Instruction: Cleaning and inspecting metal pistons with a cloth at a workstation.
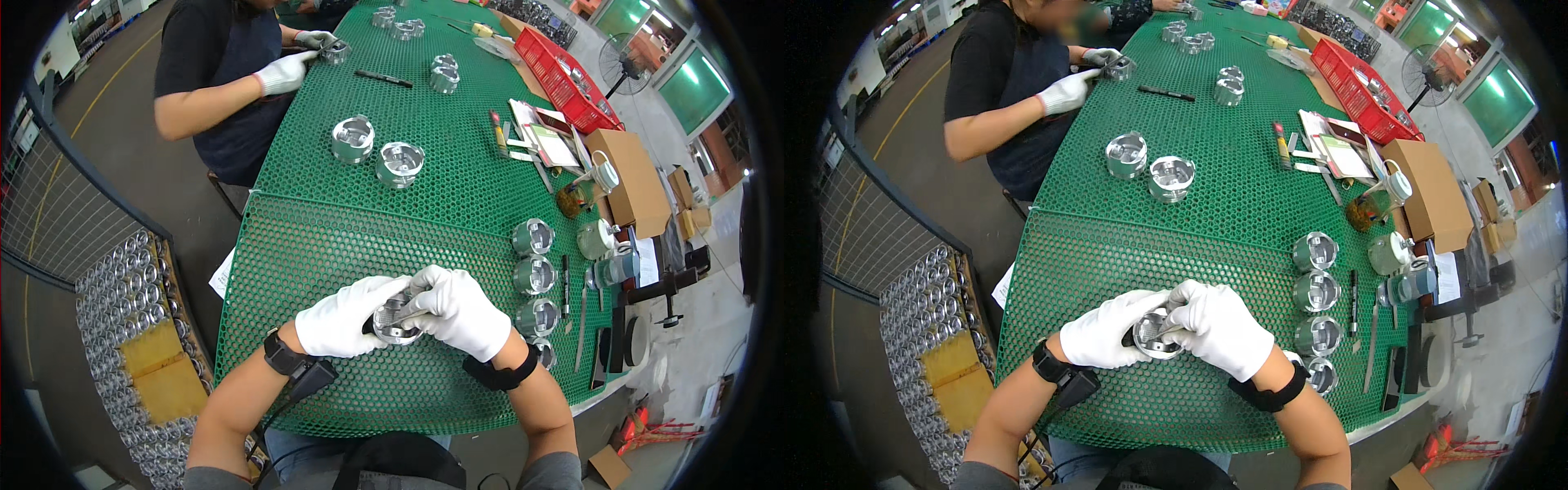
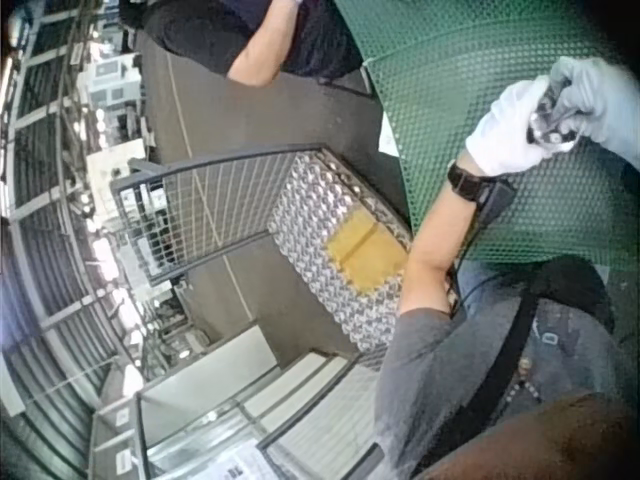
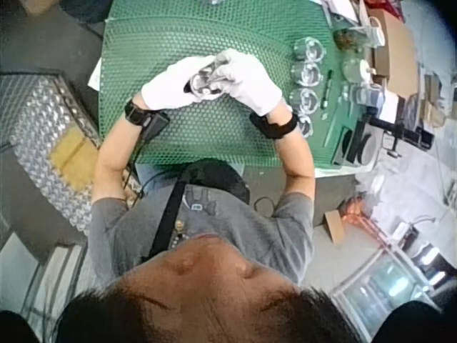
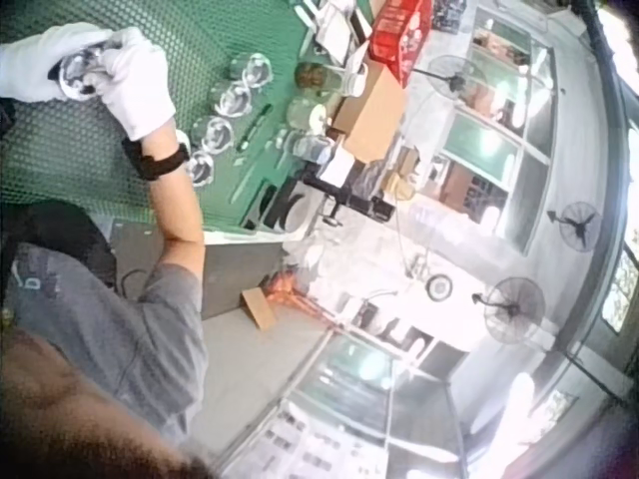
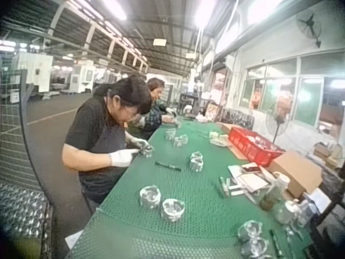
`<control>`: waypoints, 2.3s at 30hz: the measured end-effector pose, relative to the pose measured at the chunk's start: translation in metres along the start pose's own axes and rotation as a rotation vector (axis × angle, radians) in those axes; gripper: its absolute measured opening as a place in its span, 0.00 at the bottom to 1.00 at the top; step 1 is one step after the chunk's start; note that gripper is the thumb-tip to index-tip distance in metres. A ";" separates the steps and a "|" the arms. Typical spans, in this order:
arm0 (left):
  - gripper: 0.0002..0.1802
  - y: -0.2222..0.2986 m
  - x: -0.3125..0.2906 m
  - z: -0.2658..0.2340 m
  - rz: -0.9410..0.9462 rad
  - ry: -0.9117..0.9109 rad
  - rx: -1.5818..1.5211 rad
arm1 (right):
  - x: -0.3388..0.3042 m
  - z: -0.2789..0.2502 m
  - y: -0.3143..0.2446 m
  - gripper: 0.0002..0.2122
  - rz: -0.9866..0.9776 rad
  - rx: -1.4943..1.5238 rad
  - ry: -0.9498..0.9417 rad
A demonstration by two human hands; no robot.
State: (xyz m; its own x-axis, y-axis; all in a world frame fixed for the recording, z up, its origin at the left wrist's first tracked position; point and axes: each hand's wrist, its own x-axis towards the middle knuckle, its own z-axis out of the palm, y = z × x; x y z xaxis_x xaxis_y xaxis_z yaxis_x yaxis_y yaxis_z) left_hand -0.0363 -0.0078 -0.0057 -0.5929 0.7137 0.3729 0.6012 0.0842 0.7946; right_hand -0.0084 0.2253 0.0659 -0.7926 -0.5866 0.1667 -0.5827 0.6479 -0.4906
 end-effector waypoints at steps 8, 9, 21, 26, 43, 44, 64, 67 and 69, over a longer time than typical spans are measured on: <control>0.48 0.001 0.003 -0.008 -0.078 -0.057 -0.072 | 0.010 0.003 0.001 0.11 -0.024 -0.104 -0.090; 0.49 0.000 0.002 -0.007 -0.076 -0.039 -0.082 | 0.010 0.005 0.000 0.12 -0.025 -0.178 -0.089; 0.54 0.007 0.004 -0.006 -0.154 -0.075 -0.060 | -0.018 0.031 0.001 0.11 0.174 -0.029 0.103; 0.55 -0.001 0.002 -0.003 -0.106 -0.047 -0.018 | -0.003 0.015 -0.001 0.11 0.087 -0.100 -0.053; 0.51 -0.033 0.002 -0.010 -0.173 0.207 -0.166 | -0.128 0.039 -0.084 0.08 0.448 0.474 0.423; 0.47 -0.044 0.006 -0.014 -0.158 0.284 -0.181 | -0.137 0.045 -0.088 0.08 0.564 0.585 0.337; 0.61 0.045 0.107 0.129 0.099 -0.436 0.088 | -0.163 0.088 -0.058 0.11 0.339 0.564 0.485; 0.52 0.052 0.108 0.143 0.055 -0.331 0.121 | -0.158 0.089 -0.060 0.11 0.333 0.576 0.468; 0.52 0.053 0.101 0.135 -0.013 -0.313 0.097 | -0.160 0.087 -0.063 0.11 0.334 0.605 0.440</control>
State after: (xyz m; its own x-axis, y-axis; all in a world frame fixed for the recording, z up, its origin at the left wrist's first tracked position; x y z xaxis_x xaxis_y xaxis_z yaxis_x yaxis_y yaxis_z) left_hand 0.0085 0.1622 0.0097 -0.4165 0.8900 0.1857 0.6515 0.1497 0.7437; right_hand 0.1711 0.2360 -0.0037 -0.9784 -0.0833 0.1889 -0.2056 0.3069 -0.9293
